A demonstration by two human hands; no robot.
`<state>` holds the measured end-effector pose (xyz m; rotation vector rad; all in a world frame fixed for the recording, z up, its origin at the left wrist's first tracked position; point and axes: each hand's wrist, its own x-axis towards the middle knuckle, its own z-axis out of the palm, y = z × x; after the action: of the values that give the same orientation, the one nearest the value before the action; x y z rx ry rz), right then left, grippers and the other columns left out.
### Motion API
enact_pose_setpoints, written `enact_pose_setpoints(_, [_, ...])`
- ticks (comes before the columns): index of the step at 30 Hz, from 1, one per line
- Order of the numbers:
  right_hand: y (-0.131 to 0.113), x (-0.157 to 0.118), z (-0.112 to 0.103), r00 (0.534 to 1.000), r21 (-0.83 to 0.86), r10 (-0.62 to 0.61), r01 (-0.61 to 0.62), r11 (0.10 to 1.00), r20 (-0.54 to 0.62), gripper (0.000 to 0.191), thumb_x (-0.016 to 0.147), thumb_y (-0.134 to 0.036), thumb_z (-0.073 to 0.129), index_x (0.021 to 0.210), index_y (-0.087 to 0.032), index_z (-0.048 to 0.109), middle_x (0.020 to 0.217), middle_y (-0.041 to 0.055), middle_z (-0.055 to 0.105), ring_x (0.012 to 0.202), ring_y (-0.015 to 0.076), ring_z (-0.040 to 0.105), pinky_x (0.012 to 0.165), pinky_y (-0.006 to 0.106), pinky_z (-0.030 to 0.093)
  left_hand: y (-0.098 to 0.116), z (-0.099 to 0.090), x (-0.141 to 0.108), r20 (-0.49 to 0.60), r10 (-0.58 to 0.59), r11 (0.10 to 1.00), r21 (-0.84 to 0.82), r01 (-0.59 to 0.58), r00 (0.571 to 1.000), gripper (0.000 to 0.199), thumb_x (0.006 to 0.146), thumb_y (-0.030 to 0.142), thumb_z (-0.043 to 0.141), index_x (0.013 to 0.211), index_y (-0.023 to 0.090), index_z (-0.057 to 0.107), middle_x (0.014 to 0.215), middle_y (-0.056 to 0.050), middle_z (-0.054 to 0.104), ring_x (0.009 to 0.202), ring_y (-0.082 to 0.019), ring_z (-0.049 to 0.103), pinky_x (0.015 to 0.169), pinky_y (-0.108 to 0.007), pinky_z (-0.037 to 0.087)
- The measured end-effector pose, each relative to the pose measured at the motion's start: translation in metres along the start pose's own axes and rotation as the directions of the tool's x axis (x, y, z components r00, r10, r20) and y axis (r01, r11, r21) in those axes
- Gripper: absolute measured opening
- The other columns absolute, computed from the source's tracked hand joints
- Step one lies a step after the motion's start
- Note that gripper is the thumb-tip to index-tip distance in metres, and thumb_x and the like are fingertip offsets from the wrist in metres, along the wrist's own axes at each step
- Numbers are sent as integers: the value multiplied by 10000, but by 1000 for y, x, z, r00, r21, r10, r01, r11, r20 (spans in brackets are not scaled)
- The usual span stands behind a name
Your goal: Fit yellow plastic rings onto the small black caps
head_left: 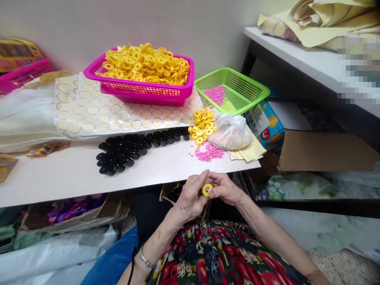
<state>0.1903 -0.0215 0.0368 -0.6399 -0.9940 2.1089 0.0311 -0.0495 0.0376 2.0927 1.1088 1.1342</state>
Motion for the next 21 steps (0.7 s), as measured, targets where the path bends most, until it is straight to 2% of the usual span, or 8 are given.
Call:
enact_pose_setpoints(6, [5,7,11,995,-136,4,-18,991,-99,419,487,-147,775,877,-143,621,717,-32,557,659,87,489,609,205,387,-7,-7,0,-16,110,994,3,-110,994,620,789,205,515,1363,206,279,945,-84,622,854,-195,559,789,-370,433])
enact_pose_setpoints(11, [7,14,22,993,-132,43,-58,990,-114,299,516,-173,745,791,-136,632,650,-41,531,596,74,451,563,199,345,-11,-9,-4,-29,87,996,-22,-88,996,615,787,195,511,1361,211,289,909,-66,612,846,-182,552,792,-357,435])
enact_pose_setpoints(14, [12,19,26,983,-128,58,-81,988,-172,298,489,-170,749,765,-131,643,634,-36,542,579,81,448,553,208,344,-18,-5,-9,-67,78,996,-48,-81,995,632,776,192,533,1359,215,291,898,-59,608,841,-178,558,781,-346,449])
enact_pose_setpoints(17, [18,25,26,972,-135,36,-69,988,-234,281,499,-182,748,756,-126,648,619,-33,537,574,83,442,544,210,343,-26,-5,-11,-93,-1,996,-94,-8,996,640,763,178,557,1349,239,307,927,-49,609,852,-171,572,779,-333,464])
enact_pose_setpoints(21, [22,28,24,980,-58,70,-82,995,-188,325,520,-199,749,817,-132,636,676,-18,547,602,86,454,539,198,351,-32,-9,-13,-55,-175,970,-179,163,983,651,717,155,591,1320,230,358,965,-49,601,860,-175,579,781,-332,482])
